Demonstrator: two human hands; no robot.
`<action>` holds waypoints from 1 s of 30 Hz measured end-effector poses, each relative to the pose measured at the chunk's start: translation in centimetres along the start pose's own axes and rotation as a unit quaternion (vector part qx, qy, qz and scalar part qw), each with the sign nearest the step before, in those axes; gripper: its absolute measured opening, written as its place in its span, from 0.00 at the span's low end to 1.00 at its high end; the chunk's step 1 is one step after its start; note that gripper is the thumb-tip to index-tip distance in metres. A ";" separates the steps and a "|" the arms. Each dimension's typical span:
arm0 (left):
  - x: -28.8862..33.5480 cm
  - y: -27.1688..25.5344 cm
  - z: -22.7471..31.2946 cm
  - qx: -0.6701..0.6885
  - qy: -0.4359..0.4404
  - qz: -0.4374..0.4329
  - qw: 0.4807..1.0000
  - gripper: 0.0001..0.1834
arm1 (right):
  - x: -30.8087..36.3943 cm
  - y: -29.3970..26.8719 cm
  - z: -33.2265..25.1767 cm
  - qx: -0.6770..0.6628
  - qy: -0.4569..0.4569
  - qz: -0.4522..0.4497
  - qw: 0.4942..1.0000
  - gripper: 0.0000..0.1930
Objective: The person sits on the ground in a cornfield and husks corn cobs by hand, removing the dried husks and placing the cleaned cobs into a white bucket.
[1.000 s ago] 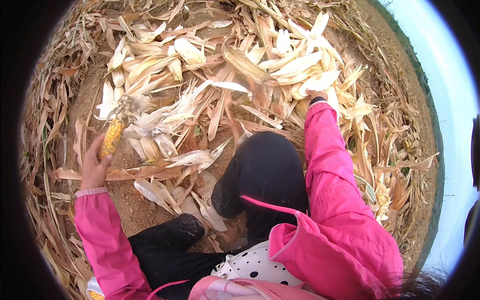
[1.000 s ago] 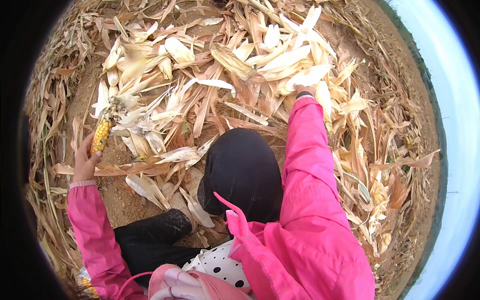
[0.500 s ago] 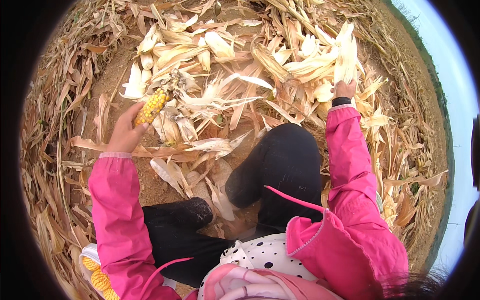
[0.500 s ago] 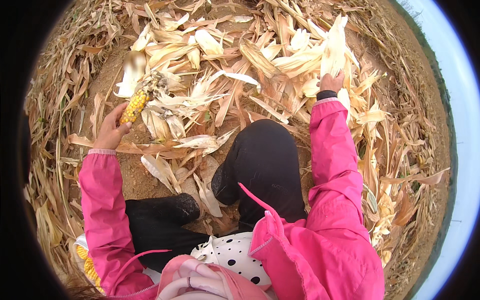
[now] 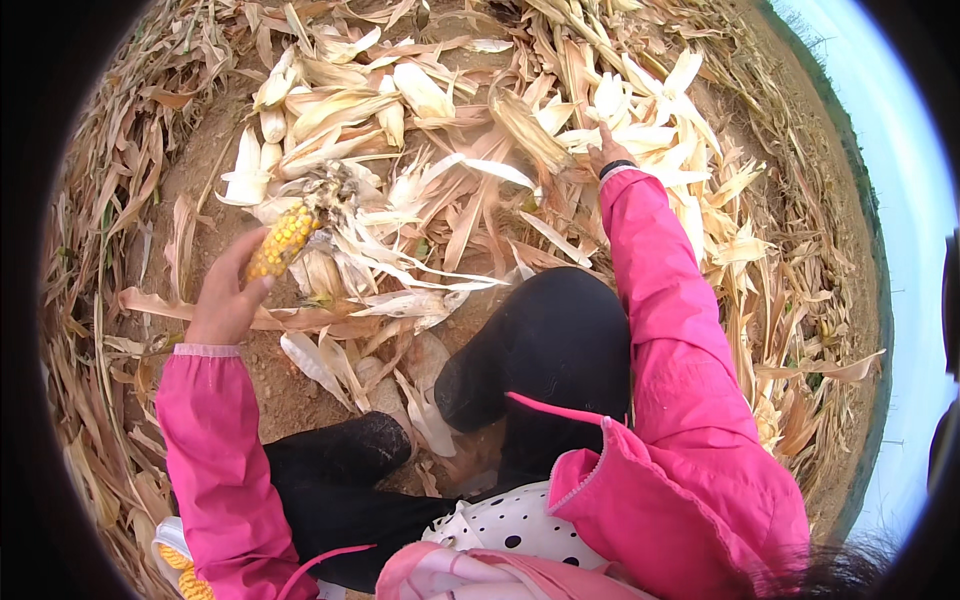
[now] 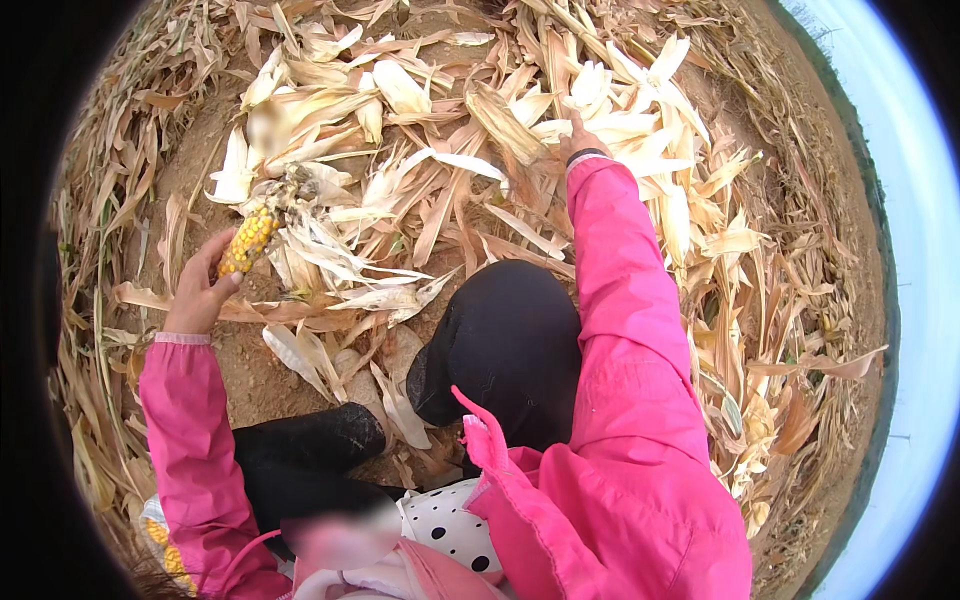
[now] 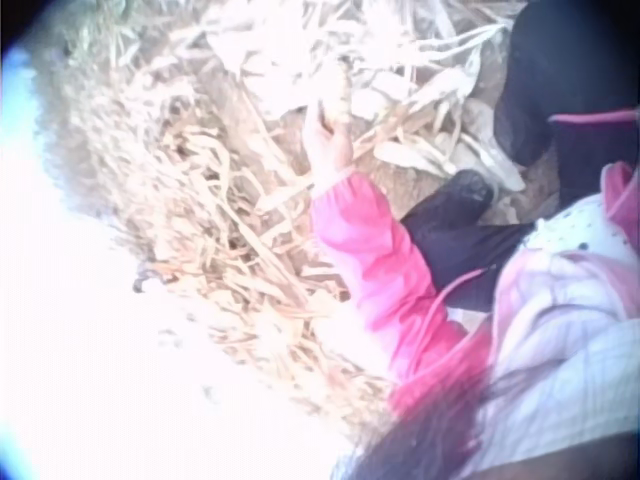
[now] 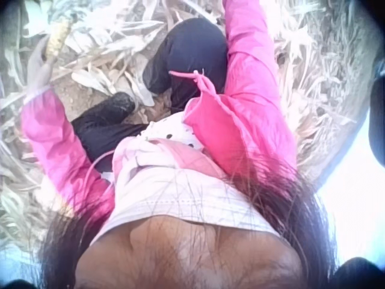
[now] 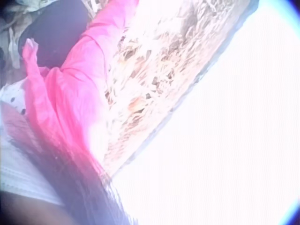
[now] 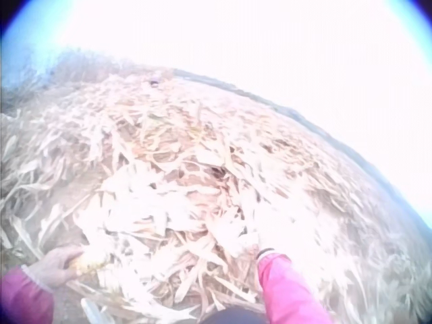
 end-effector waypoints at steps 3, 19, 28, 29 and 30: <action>-1.3 0.6 0.1 -0.011 0.039 -0.021 0.999 0.32 | -4.4 5.2 4.0 0.140 -0.046 -0.004 0.989 0.28; 0.9 2.4 3.6 -0.004 0.063 0.015 0.998 0.27 | 9.3 -8.3 -1.2 -0.461 -0.134 0.149 0.864 0.44; 2.7 3.6 6.1 -0.026 0.106 0.007 0.994 0.26 | 16.3 -19.9 -13.7 -0.514 -0.322 0.097 0.789 0.19; 2.7 3.8 6.2 -0.005 0.106 -0.001 0.994 0.26 | 17.4 -20.6 -15.0 -0.525 -0.340 0.141 0.768 0.18; 2.8 3.8 6.5 -0.016 0.112 -0.001 0.994 0.26 | 18.2 -21.2 -16.2 -0.507 -0.365 0.176 0.761 0.18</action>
Point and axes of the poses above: each hand's wrist, its own x-axis away from the middle knuckle, its own y-axis out of the palm, z = x × y, the point moved 6 cm from there along -x, towards the middle knuckle, and after that the axes turned 15 degrees about x, right-handed, at the moved point
